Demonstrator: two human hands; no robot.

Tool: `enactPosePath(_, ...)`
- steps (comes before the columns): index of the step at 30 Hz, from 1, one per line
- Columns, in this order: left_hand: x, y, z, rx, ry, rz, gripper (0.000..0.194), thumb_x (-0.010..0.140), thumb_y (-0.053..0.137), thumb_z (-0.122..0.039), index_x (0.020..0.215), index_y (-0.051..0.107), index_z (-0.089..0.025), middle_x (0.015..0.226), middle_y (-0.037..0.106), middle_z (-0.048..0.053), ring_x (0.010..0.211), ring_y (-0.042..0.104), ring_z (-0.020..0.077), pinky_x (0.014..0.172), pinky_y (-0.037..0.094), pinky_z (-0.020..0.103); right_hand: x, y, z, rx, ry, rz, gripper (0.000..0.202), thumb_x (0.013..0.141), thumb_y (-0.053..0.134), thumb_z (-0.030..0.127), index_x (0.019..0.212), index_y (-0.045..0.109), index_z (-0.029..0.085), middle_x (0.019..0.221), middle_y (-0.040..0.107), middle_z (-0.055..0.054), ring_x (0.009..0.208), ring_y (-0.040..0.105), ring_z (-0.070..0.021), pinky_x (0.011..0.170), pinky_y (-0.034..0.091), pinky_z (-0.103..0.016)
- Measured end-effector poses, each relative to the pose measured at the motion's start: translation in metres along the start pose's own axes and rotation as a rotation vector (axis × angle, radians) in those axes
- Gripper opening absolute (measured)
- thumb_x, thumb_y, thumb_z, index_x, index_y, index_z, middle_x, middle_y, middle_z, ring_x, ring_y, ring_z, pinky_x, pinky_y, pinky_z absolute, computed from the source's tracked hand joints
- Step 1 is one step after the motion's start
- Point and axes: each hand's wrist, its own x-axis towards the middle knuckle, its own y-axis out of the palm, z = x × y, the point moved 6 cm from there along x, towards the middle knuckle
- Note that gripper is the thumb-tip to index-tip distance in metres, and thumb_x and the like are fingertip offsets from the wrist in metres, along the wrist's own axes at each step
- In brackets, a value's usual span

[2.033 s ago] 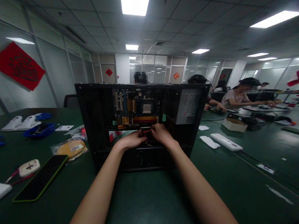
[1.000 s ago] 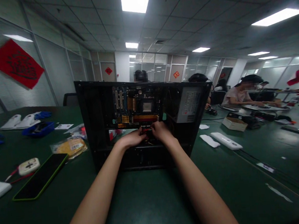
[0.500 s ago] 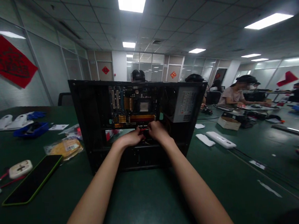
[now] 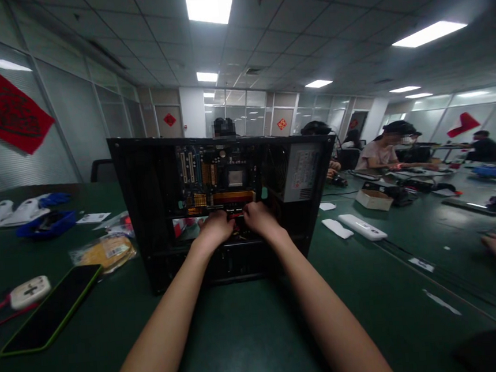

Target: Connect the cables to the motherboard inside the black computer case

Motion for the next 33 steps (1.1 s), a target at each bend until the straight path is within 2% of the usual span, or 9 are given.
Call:
enactPosePath(6,0.001,-0.002,-0.003,0.049,0.04,-0.01,0.033,0.093,0.051,-0.035,0.112,0.067,-0.014,0.117,0.069,0.019,0.112,0.064,0.0289,0.092,0.048,0.035,0.001,0.002,-0.001,-0.032,-0.022,-0.003,0.027,0.098,0.048,0.022,0.109,0.072,0.016,0.104,0.072,-0.014,0.098,0.068,-0.022,0.079,0.047,-0.025)
enactPosePath(17,0.006,0.002,-0.001,0.099,0.037,-0.049,0.034,0.093,0.047,-0.034,0.112,0.066,-0.014,0.117,0.068,0.02,0.112,0.064,0.0346,0.09,0.05,0.043,0.005,0.004,-0.001,-0.069,-0.051,0.001,0.025,0.096,0.049,0.017,0.106,0.072,0.015,0.104,0.071,-0.016,0.097,0.068,-0.0229,0.077,0.045,-0.025)
enactPosePath(23,0.0,-0.003,-0.003,0.137,0.017,-0.101,0.036,0.09,0.052,-0.04,0.111,0.067,-0.014,0.117,0.069,0.019,0.109,0.065,0.0347,0.09,0.051,0.044,0.003,0.007,-0.001,-0.051,-0.022,0.022,0.028,0.098,0.046,0.02,0.107,0.072,0.015,0.105,0.072,-0.016,0.097,0.069,-0.0239,0.075,0.046,-0.025)
enactPosePath(26,-0.001,-0.003,-0.004,0.161,0.022,-0.127,0.039,0.091,0.053,-0.039,0.114,0.066,-0.012,0.117,0.069,0.02,0.109,0.065,0.0332,0.089,0.051,0.041,0.004,0.009,-0.001,-0.056,-0.029,0.032,0.029,0.098,0.044,0.018,0.106,0.072,0.014,0.105,0.071,-0.017,0.099,0.068,-0.0244,0.077,0.046,-0.026)
enactPosePath(33,0.007,0.007,-0.003,0.041,0.166,-0.067,0.031,0.09,0.059,-0.033,0.11,0.068,-0.011,0.114,0.07,0.017,0.106,0.067,0.0268,0.088,0.05,0.03,0.005,0.009,0.0,-0.056,-0.069,0.042,0.027,0.096,0.047,0.015,0.106,0.071,0.012,0.105,0.071,-0.018,0.099,0.067,-0.0232,0.079,0.045,-0.025)
